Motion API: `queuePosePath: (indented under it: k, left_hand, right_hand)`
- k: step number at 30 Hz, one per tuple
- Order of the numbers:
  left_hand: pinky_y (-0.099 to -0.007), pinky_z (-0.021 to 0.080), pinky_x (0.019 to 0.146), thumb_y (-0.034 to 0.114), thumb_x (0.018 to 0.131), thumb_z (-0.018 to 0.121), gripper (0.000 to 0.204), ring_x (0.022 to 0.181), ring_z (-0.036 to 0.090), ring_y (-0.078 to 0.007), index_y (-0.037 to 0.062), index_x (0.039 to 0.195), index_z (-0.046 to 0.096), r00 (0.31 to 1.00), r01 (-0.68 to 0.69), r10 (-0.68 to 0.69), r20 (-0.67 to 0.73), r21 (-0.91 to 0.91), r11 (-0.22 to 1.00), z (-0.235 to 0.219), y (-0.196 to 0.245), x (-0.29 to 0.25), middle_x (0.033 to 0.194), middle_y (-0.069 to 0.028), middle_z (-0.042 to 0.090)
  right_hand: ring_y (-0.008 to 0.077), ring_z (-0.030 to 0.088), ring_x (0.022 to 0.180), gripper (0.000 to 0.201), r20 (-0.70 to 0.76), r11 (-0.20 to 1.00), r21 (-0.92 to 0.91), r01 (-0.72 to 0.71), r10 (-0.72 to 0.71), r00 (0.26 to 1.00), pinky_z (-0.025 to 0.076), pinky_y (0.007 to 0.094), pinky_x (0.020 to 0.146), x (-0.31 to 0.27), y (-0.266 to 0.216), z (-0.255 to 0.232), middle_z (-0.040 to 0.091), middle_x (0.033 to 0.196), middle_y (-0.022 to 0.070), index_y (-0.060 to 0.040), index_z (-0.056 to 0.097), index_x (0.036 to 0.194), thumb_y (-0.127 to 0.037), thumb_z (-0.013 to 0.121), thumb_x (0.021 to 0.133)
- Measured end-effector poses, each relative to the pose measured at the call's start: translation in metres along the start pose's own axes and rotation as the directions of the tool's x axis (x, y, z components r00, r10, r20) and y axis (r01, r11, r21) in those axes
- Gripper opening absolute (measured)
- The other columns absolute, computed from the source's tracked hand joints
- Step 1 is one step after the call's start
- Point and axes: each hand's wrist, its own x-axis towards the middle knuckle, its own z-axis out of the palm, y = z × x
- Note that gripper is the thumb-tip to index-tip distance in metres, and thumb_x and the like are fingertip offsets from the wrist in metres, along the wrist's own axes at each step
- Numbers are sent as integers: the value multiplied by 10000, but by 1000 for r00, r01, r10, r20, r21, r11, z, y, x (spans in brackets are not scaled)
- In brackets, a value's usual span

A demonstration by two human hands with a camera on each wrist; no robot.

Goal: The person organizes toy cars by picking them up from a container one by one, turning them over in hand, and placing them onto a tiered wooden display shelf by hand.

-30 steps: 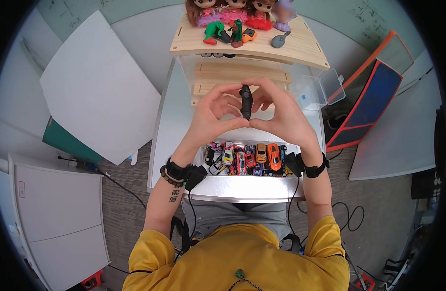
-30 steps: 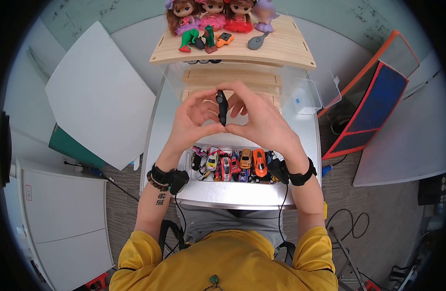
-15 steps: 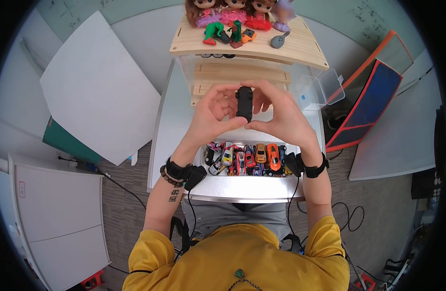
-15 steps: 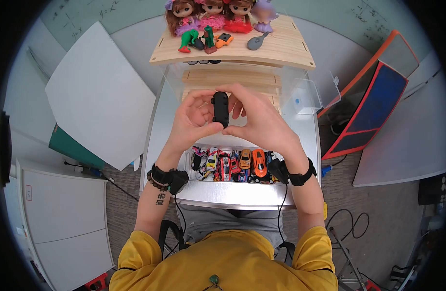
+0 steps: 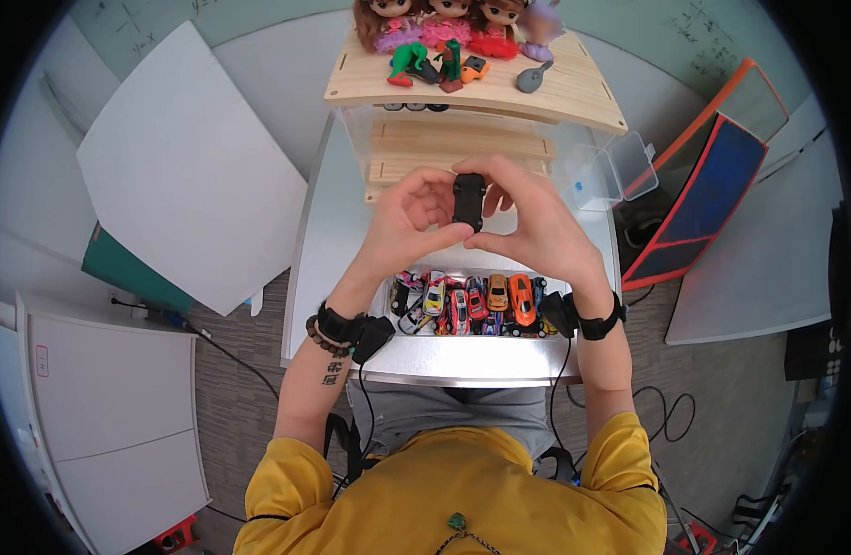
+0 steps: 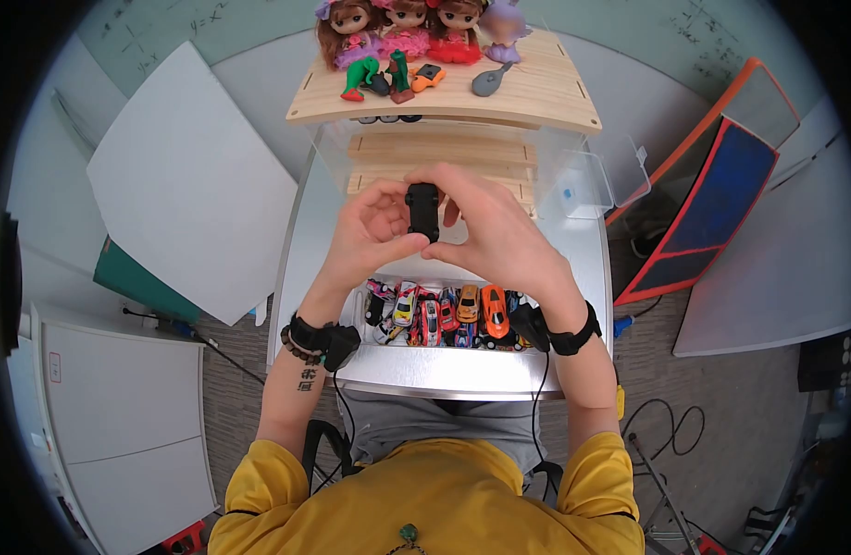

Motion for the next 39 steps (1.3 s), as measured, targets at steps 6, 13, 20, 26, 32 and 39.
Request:
queuePosePath:
  k: [6,13,20,26,32,39]
  left_hand:
    - [-297,556,846,-61,862,800,519,995,655,-130,11,1305,540,999,45,-45,2,-52,998,1,-1,-1,1125,-68,650]
    - [-347,565,908,191,1083,589,277,1040,666,-147,22,1303,594,989,146,-141,50,-123,982,-10,-1,-2,1236,-84,674]
    - [-405,560,960,234,1093,572,348,1096,690,-265,78,1399,516,987,151,-137,80,-199,968,3,3,-1,1238,-159,668]
    - [-403,557,978,215,1080,604,383,1114,686,-248,30,1398,498,972,211,-170,164,-274,939,-2,4,-2,1247,-136,676]
    - [-334,545,944,192,997,737,500,1066,642,-158,7,1405,515,990,140,-142,1,-125,982,-4,-1,-2,1204,-77,658]
    - [-291,550,902,154,877,869,460,1023,649,-121,26,1219,588,989,134,-140,-42,-116,984,-5,0,-2,1130,-42,670]
  right_hand:
    - [245,631,974,738,-11,998,-50,-39,38,999,515,364,823,-3,0,0,601,1084,80,-88,632,1333,-76,916,652]
    - [297,592,1109,737,-102,992,-110,53,-64,993,522,395,964,-4,0,0,540,1180,120,-60,669,1318,-85,922,627]
    - [298,608,1086,734,-98,991,-78,109,-117,988,523,396,963,-4,1,-2,565,1179,115,-49,683,1319,-97,923,626]
    - [356,601,1136,691,-83,981,-106,165,-174,981,518,425,965,-3,4,-2,595,1209,143,-34,650,1311,-102,886,665]
    - [369,598,1160,761,-51,973,-145,181,-190,980,507,435,992,-2,4,-1,615,1240,143,-40,627,1352,-122,913,652]
    - [328,616,1133,795,-46,983,-107,148,-154,987,514,409,973,-1,5,2,625,1237,121,-58,619,1361,-136,942,639]
